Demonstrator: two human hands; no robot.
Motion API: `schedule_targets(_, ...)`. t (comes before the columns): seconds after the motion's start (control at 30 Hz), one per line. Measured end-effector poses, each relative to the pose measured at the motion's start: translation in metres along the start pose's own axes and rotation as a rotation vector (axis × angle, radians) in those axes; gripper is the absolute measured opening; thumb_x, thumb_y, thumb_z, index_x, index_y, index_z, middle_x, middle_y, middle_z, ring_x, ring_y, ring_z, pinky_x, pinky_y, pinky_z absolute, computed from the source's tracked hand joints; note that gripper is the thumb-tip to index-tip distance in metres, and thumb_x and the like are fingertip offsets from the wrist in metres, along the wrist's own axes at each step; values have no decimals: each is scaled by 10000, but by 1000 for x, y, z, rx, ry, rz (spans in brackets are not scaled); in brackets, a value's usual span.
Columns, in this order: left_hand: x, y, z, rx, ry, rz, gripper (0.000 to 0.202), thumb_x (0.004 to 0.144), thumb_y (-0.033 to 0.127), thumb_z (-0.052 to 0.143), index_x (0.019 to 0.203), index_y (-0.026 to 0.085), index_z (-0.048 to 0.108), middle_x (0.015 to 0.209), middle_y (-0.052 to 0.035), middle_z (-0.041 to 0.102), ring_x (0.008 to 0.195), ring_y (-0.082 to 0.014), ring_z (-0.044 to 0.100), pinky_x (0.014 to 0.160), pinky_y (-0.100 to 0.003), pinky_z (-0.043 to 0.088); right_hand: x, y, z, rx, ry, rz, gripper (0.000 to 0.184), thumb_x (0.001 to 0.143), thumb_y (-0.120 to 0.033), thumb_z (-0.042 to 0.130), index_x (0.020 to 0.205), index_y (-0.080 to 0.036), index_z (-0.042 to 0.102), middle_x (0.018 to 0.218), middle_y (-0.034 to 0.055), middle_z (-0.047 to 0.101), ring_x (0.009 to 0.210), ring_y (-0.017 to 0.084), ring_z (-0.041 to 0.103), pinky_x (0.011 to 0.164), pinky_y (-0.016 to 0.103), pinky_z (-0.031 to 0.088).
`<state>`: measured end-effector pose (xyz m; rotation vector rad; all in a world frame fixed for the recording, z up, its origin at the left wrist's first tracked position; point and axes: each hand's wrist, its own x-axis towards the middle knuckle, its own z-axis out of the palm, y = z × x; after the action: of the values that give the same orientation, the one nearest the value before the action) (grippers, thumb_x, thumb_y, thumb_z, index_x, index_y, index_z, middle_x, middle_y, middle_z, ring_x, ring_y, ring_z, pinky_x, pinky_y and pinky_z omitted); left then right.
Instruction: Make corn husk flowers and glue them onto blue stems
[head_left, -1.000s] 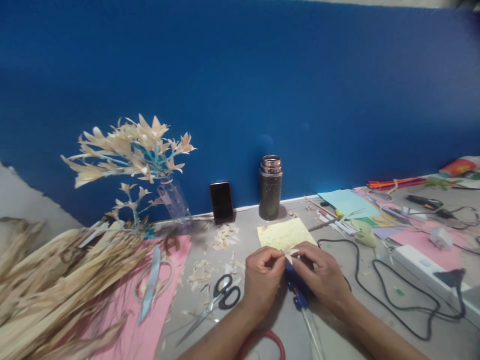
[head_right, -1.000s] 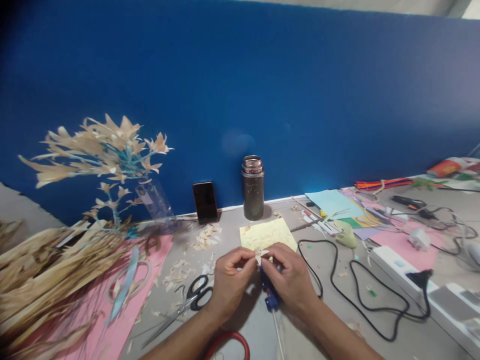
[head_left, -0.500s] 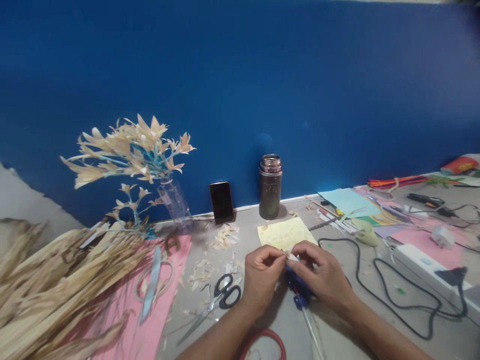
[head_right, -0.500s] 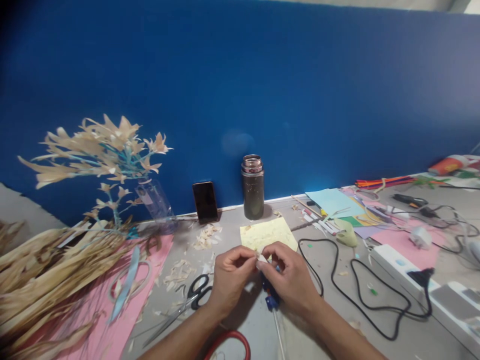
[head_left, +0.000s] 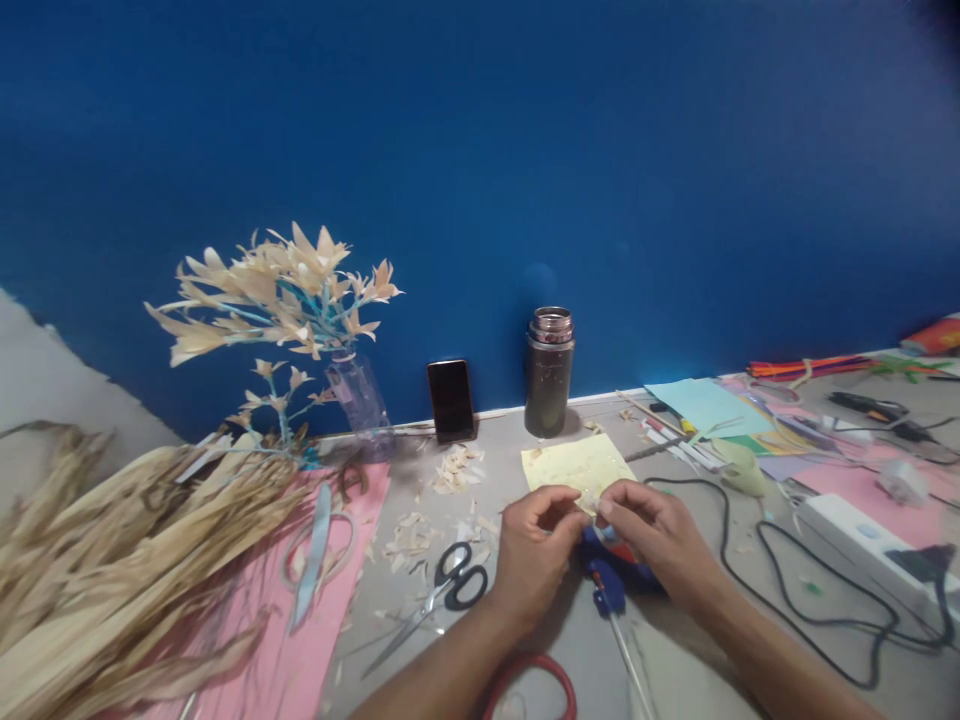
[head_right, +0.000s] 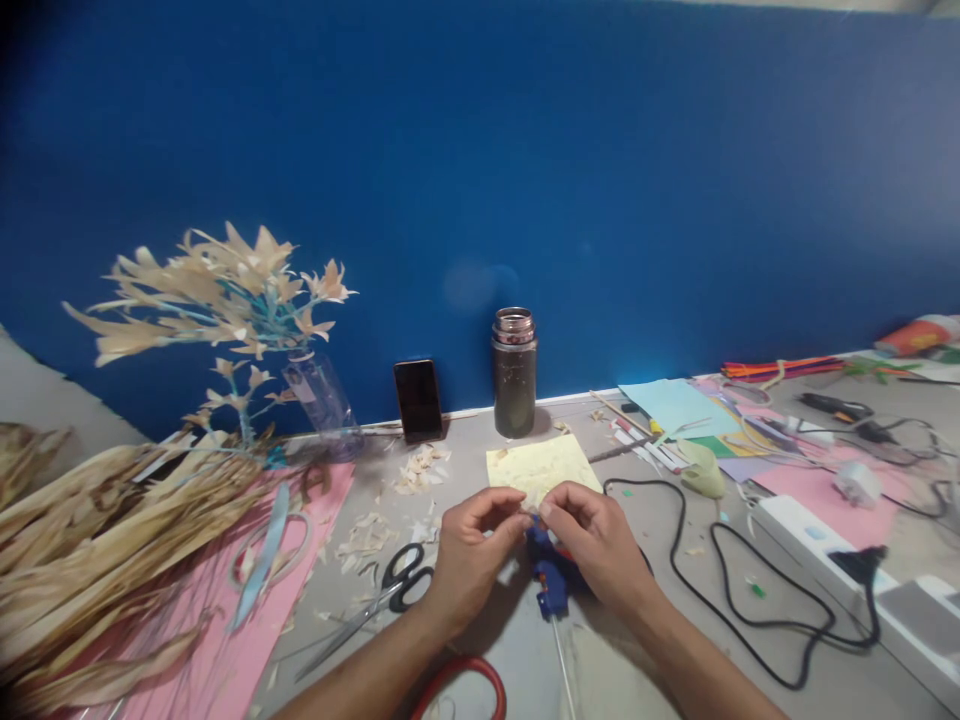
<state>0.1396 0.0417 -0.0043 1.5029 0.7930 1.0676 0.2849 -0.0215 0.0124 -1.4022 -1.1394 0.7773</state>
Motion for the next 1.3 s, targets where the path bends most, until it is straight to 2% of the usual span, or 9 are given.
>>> schedule_targets(0.1,1,0,-1,-34,-14,-13,97,756,187,713,829,172,775,778,-39,729,718,-170,626,695,-269,481,0,-1,-1,2,-26,32,340,838,-481,646,665,-194,594,610,-22,523,568,136,446,538,278,379)
schedule_targets(0.27,4,3,-2,-21,-12,35,85,752,174,702,716,176,780,760,-53,714,763,-184,640,712,-275,476,-2,-2,-1,-3,-36,27,356,843,-506,647,677,-194,605,615,-8,537,592,151,468,549,292,397)
schedule_targets(0.43,7,5,0,-183,-37,-189,96,708,228,735,691,138,763,570,-34,659,544,-148,579,574,-268,453,-4,-9,1,65,-56,62,398,829,-574,657,707,-197,630,641,10,591,574,159,522,522,295,448)
schedule_targets(0.6,9,0,-1,-305,-78,-311,137,704,265,742,683,132,716,498,-31,641,468,-138,554,550,-270,446,-3,-12,1,46,-43,22,474,832,-634,633,673,-189,624,647,21,613,570,150,519,526,286,449)
schedule_targets(0.77,11,-2,-2,-368,-152,-304,176,727,276,746,654,123,700,503,-42,648,475,-124,549,566,-254,430,-2,-10,0,5,-38,-1,483,857,-630,601,670,-185,624,617,4,583,528,130,474,513,280,426)
schedule_targets(1.1,8,-4,-3,-420,-209,-317,212,717,305,784,650,110,735,500,-43,641,466,-119,542,561,-254,412,0,-2,0,-106,-26,-55,389,908,-496,558,664,-197,606,630,15,615,598,165,527,558,292,440)
schedule_targets(1.2,9,-2,-3,-420,-191,-319,218,707,302,789,629,108,725,487,-44,637,473,-118,547,575,-252,421,0,-2,1,-114,-39,-60,380,918,-478,541,674,-195,610,635,16,619,590,165,542,542,281,447)
schedule_targets(1.3,12,0,-3,-452,-115,-341,198,668,279,815,636,120,700,505,-46,658,491,-125,568,585,-250,439,-1,-3,1,-135,-51,-49,371,922,-466,526,680,-198,606,623,1,601,574,157,546,529,262,448)
